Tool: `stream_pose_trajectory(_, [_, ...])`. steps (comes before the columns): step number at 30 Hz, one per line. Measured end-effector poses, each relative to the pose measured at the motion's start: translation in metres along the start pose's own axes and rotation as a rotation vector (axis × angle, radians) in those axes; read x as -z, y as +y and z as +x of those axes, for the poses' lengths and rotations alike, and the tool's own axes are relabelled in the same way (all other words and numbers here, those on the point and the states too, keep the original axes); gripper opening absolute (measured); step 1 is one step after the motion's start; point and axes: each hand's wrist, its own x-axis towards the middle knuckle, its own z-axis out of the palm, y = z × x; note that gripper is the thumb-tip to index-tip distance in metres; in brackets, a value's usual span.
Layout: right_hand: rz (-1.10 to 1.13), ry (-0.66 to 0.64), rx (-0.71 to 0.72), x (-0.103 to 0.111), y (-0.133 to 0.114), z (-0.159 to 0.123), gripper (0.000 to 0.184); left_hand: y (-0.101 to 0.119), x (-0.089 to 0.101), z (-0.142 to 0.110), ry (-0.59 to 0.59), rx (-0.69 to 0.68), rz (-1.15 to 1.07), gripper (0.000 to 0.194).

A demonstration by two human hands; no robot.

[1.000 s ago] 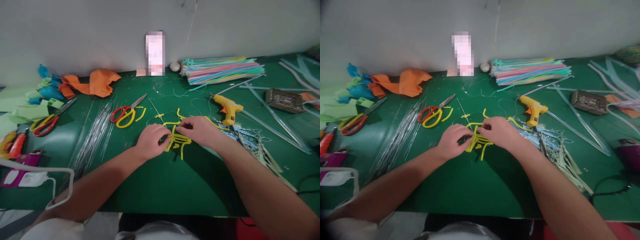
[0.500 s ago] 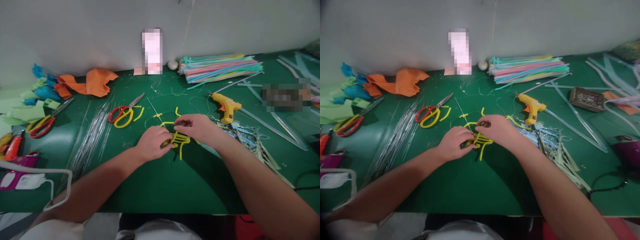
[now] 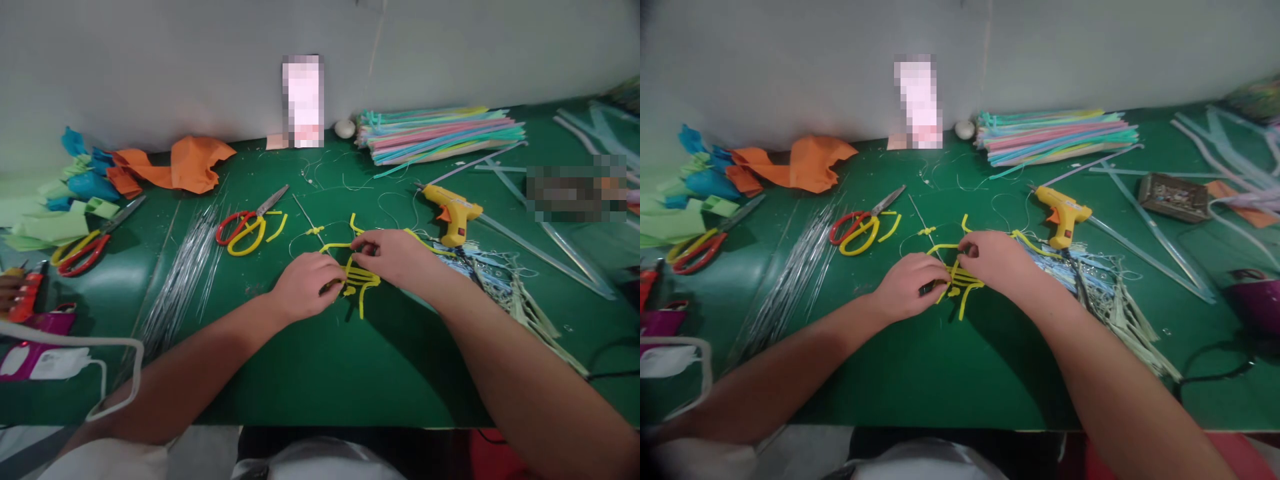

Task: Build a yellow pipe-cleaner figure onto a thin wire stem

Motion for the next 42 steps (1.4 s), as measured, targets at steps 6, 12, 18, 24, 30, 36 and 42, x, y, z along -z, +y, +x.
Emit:
stream_pose_trajectory(6, [-0.039,0.012,0.019,-0.001,0.000,-0.001,0.022,0.000,-0.001,0.000,-0.018,0.015,0.012,0.016])
stream_pose_trajectory(12, [-0.001,-0.028,0.011,0.000,-0.002,-0.001,0.016,0.002,0.000,0.001,-0.008,0.011,0.015,0.018])
stream_pose_trajectory(18, [0.013,-0.013,0.027,0.004,0.001,-0.001,0.013,0.000,-0.001,0.000,-0.014,0.031,0.011,0.017])
stream_pose_trajectory(24, [0.039,-0.022,0.036,0.005,0.003,-0.002,0.013,0.000,-0.002,-0.001,-0.003,0.056,-0.006,0.014])
stream_pose_trajectory(30, [0.021,-0.081,0.022,0.010,0.000,-0.003,0.015,0.000,-0.002,0.000,-0.012,0.082,-0.021,0.014])
stream_pose_trajectory(36, [-0.095,-0.237,-0.015,0.022,-0.005,-0.009,0.012,0.001,-0.004,-0.001,0.002,0.066,-0.006,0.017])
stream_pose_trajectory(42, [-0.189,-0.429,0.060,0.026,-0.001,-0.012,0.013,0.000,-0.006,-0.002,0.015,0.052,0.008,0.019])
